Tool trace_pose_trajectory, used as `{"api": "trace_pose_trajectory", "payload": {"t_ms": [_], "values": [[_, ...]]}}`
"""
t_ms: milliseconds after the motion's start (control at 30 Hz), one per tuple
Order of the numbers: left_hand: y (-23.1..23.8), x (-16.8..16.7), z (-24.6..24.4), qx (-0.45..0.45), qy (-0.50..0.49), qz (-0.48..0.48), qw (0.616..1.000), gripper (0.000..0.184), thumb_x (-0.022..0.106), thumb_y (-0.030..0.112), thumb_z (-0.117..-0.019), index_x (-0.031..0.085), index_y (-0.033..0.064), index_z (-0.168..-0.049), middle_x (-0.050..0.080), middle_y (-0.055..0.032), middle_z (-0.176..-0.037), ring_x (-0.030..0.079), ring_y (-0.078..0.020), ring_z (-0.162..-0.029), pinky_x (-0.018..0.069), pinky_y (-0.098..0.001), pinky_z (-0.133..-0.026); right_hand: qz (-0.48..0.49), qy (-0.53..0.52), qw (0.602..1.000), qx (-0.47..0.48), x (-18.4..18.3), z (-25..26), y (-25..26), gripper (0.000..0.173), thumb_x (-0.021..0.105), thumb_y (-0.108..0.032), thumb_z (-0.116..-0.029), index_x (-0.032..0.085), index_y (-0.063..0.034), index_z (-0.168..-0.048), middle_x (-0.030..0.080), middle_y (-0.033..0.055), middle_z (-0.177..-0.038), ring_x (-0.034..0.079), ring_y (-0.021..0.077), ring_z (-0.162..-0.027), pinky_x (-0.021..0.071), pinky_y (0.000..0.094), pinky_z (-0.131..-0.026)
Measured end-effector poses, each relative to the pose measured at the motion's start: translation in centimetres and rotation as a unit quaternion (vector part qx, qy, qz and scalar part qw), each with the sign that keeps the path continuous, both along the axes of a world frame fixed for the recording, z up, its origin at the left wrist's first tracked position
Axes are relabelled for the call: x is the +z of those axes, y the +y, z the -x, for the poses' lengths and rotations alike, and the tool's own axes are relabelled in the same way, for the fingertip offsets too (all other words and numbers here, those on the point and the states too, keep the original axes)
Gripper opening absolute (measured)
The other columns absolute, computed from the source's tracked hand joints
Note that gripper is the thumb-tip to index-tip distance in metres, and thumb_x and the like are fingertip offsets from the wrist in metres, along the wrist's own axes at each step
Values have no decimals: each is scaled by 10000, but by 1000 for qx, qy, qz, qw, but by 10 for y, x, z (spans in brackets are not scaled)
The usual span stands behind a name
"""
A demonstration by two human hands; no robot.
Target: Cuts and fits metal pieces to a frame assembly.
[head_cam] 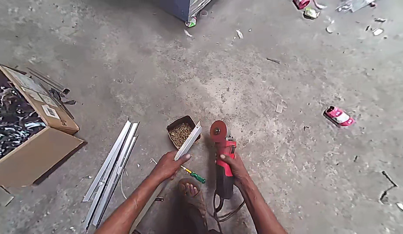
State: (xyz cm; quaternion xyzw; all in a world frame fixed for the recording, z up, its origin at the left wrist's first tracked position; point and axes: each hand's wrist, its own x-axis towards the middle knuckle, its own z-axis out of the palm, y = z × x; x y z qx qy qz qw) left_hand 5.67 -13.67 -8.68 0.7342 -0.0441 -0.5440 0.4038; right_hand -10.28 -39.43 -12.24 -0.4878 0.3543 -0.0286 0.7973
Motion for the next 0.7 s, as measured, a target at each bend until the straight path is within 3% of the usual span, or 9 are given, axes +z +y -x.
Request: {"api": "trace_pose_trajectory", "payload": {"t_ms": [67, 100, 167, 233, 333, 433, 700], "values": [[-1, -1, 1, -6, 25, 1, 1000, 568, 548, 657, -973, 619, 94, -1002, 527, -28, -590, 527, -162, -440, 509, -338, -454, -135, -53, 989, -17, 0, 15, -1, 883, 903, -312, -726, 409, -8, -1392, 677, 266, -1118, 737, 372, -858, 646, 510, -722], [-2, -3, 2, 4, 45, 14, 999, 563, 521, 650, -990, 600, 93, -952, 496, -19, -569, 505, -154, -425, 496, -329, -436, -144, -55, 988, -11, 4, 19, -2, 936, 900, -300, -731, 356, -30, -1444, 661, 286, -1164, 731, 394, -865, 643, 518, -711], [-2, -6, 5, 33, 96, 56, 993, 559, 432, 622, -1036, 541, 114, -830, 439, 6, -552, 447, -130, -404, 448, -299, -398, -53, -31, 998, 8, 14, 19, -1, 927, 865, -247, -750, 310, -44, -1464, 670, 263, -1143, 733, 369, -847, 647, 492, -695], [-1, -9, 6, 64, 156, 116, 979, 543, 307, 573, -1077, 484, 160, -770, 395, 40, -552, 370, -91, -396, 380, -250, -371, 119, 16, 992, 32, 21, 14, 3, 895, 854, -212, -744, 336, -55, -1457, 683, 169, -1138, 737, 273, -907, 656, 422, -752], [-1, -11, 6, 100, 215, 161, 958, 559, 208, 549, -1086, 469, 176, -762, 376, 56, -539, 322, -63, -375, 337, -216, -351, 335, 85, 934, 85, 29, 10, 4, 888, 843, -338, -727, 386, -95, -1449, 723, 29, -1070, 734, 119, -887, 643, 341, -756], [1, -10, 5, 108, 224, 162, 955, 552, 232, 559, -1083, 479, 175, -772, 372, 60, -543, 319, -55, -374, 331, -206, -349, 379, 84, 915, 111, 40, 6, 3, 881, 836, -363, -735, 403, -98, -1455, 729, 9, -1060, 729, 93, -885, 637, 330, -767], [3, -9, 0, 92, 212, 158, 960, 547, 239, 545, -1088, 484, 168, -776, 370, 61, -544, 316, -53, -375, 314, -202, -347, 370, 47, 916, 151, 50, -13, 2, 842, 830, -355, -749, 419, -115, -1444, 731, -11, -1064, 726, 85, -901, 636, 323, -777]]}}
